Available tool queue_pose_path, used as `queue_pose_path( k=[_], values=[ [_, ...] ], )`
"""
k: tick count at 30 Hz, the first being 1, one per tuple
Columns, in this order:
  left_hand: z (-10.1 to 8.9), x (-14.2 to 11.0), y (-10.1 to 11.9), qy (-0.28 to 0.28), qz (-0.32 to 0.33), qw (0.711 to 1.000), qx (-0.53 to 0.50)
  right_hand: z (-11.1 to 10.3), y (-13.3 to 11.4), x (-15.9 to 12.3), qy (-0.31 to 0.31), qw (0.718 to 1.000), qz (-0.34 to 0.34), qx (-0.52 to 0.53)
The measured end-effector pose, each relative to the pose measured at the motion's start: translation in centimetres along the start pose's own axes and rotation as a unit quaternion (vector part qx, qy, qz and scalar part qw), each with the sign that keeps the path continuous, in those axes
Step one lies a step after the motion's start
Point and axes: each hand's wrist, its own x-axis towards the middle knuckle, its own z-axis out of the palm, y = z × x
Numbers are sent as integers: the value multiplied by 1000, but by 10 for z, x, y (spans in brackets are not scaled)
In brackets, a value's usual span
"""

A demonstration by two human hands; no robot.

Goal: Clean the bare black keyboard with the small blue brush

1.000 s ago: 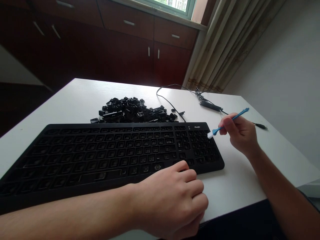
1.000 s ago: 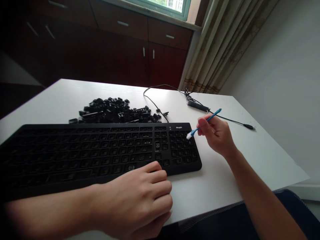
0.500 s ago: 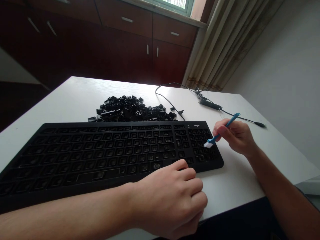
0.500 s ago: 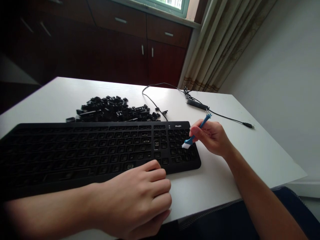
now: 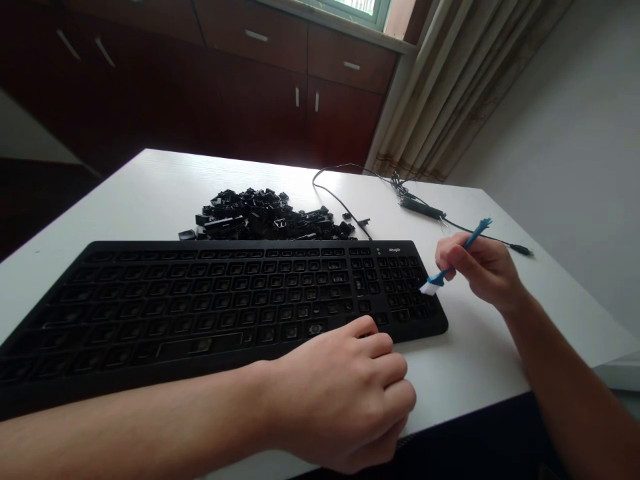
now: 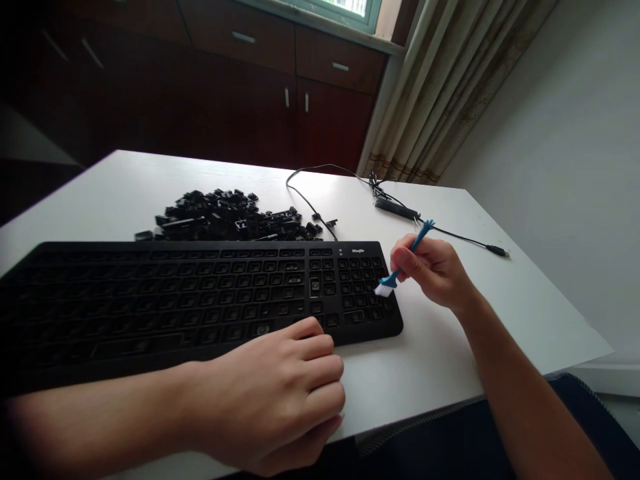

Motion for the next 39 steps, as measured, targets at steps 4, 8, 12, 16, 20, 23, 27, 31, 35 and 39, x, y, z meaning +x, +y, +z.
queue_pose_path(
  k=[4, 8, 12, 16, 20, 23, 27, 31, 35, 39],
  values=[
    [-1, 0, 1, -1, -3, 1000, -1, -1, -3, 2, -43, 998, 5, -50],
    [-2, 0, 1, -2, -3, 1000, 1, -5, -12, 3, -190, 979, 68, -1],
    [-1, 0, 0, 0, -3, 1000, 2, -5, -10, 1, -86, 994, 58, 19],
    [-1, 0, 0, 0, -2, 1000, 2, -9, -10, 1, -148, 987, 56, -18],
    [-2, 1, 0, -1, -2, 1000, -1, -13, -14, 0, -212, 971, 106, 7],
    [-2, 1, 0, 1, 0, 1000, -1, -11, -14, 1, -100, 991, 89, 27],
    [-1, 1, 0, 2, -2, 1000, 1, -10, -15, 2, -180, 979, 97, -13],
    [-1, 1, 0, 9, 0, 1000, 7, -8, -16, 2, -181, 975, 127, -5],
    [0, 0, 1, 11, 0, 1000, 5, -2, -12, 2, -63, 993, 95, 30],
    [0, 0, 1, 12, -3, 1000, 9, -3, -11, 1, -165, 980, 109, -4]
  ],
)
